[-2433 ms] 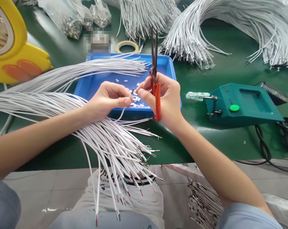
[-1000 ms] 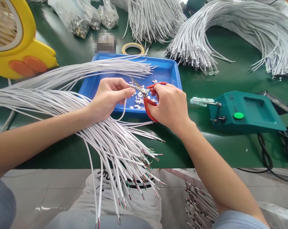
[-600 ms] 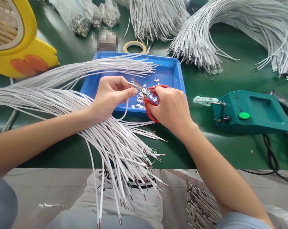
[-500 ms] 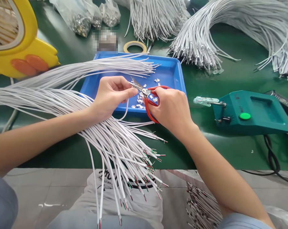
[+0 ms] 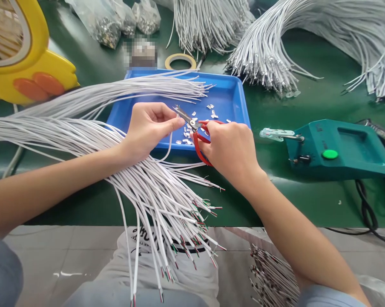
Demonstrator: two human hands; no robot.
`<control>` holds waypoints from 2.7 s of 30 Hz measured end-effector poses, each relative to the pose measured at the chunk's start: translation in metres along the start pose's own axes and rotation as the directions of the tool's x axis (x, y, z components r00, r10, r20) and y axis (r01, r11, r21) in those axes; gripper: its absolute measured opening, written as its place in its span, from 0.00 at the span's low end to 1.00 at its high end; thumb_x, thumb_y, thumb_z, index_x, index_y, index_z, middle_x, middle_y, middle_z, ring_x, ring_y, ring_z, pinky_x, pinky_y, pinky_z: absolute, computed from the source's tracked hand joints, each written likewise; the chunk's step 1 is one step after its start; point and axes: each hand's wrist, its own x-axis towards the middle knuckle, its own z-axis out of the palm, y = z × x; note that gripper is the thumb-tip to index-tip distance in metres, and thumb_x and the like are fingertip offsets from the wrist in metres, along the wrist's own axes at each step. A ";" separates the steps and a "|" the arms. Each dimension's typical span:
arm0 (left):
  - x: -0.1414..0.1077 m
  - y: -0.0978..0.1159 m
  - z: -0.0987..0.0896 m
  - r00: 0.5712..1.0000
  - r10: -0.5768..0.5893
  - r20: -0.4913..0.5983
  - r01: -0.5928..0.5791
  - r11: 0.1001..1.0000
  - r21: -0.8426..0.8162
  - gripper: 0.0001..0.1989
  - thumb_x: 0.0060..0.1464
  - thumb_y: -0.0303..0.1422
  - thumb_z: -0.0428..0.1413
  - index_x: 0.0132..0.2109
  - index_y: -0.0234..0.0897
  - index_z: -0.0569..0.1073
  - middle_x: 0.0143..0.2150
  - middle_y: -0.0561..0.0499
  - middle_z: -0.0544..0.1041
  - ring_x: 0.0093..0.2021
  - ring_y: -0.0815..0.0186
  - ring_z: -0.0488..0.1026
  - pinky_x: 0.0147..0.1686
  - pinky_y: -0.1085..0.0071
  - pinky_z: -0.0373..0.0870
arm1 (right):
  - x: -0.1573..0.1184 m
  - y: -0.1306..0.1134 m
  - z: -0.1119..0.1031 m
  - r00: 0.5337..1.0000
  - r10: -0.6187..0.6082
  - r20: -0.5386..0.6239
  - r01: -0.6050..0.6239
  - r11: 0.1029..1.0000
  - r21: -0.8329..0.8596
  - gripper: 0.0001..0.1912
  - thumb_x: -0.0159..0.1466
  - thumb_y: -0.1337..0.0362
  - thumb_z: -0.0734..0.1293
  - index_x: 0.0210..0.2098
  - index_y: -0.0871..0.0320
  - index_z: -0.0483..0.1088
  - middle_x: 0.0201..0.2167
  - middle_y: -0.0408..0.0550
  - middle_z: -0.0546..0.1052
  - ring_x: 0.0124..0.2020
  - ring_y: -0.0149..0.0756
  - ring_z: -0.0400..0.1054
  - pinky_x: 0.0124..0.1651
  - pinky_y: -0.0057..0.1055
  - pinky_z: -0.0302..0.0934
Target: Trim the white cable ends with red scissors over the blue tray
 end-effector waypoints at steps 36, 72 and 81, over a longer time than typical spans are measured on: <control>-0.002 -0.004 -0.001 0.994 0.108 -0.001 -0.108 0.994 0.016 0.04 0.47 0.24 0.62 0.26 0.32 0.76 0.24 0.54 0.75 0.24 0.75 0.67 0.23 0.78 0.64 | -0.001 -0.006 -0.005 0.995 0.064 0.080 -0.069 0.996 0.056 0.17 0.63 0.52 0.61 0.31 0.58 0.74 0.19 0.51 0.72 0.21 0.40 0.65 0.27 0.33 0.47; -0.002 0.001 -0.003 0.955 0.140 0.263 -0.096 0.980 -0.174 0.08 0.57 0.23 0.54 0.31 0.31 0.76 0.22 0.54 0.74 0.24 0.76 0.70 0.29 0.77 0.69 | 0.005 -0.004 0.002 0.953 0.291 -0.086 -0.119 0.619 0.776 0.08 0.55 0.63 0.71 0.24 0.57 0.69 0.18 0.39 0.66 0.20 0.27 0.57 0.25 0.29 0.52; -0.004 0.004 -0.002 0.950 0.133 0.283 -0.112 0.990 -0.091 0.09 0.54 0.34 0.60 0.29 0.32 0.75 0.22 0.54 0.73 0.23 0.75 0.69 0.26 0.77 0.68 | 0.005 -0.003 0.003 0.951 0.218 -0.219 0.091 0.482 0.872 0.07 0.56 0.69 0.70 0.27 0.55 0.66 0.32 0.41 0.79 0.32 0.30 0.72 0.34 0.30 0.64</control>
